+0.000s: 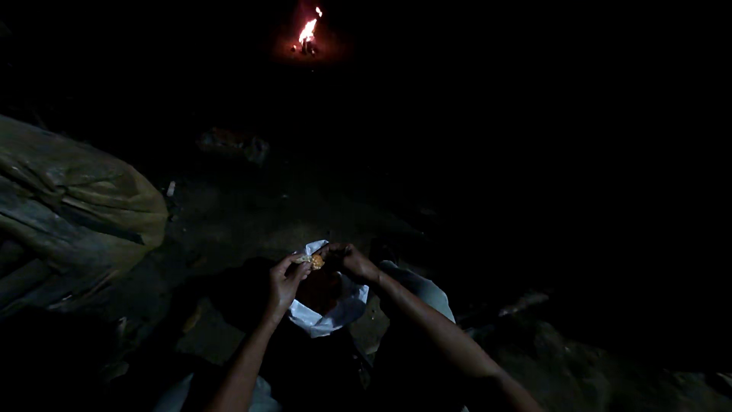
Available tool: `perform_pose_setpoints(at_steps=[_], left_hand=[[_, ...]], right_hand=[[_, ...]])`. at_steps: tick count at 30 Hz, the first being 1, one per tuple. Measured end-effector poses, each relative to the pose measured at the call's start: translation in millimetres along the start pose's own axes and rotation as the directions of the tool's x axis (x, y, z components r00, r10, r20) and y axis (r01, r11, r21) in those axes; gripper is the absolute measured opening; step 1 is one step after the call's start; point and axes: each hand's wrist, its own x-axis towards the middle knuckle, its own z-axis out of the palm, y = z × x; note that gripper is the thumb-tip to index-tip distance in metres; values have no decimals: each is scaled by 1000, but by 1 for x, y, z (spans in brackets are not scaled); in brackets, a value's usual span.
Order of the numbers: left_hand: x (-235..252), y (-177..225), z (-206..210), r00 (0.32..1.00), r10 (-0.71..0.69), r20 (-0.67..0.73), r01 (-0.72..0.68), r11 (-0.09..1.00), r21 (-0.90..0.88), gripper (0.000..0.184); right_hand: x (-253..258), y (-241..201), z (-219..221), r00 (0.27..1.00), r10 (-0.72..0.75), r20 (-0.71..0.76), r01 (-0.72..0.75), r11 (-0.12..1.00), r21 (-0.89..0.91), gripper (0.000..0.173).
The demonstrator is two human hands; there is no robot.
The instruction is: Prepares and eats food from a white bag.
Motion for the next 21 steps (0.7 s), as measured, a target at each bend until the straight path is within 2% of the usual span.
perform_pose_setpoints(at_steps=[4,6,10,14,17,21], left_hand=[[4,3,-3,992,-81,99,78,996,34,21],[6,6,-6,986,-126,114,126,992,4,21],[6,9,-14,979,-141,146,151,987,-62,19],[7,12,-17,977,-157,143,175,978,-117,21],[8,12,-17,975,-163,151,183,975,-127,23],[7,10,-15,979,-132,153,149,983,-111,23]], right_hand=[[-8,-9,-1,999,17,-36,-28,942,-335,24],[-5,-4,-4,1000,-4,-22,-4,931,-366,23],[-3,-5,-14,996,-90,26,94,944,-315,16],[-2,-10,-15,999,-26,-28,22,991,-129,23],[-3,-9,-14,999,-3,36,2,1000,19,26],[-5,-9,-8,998,36,55,-38,998,50,23]])
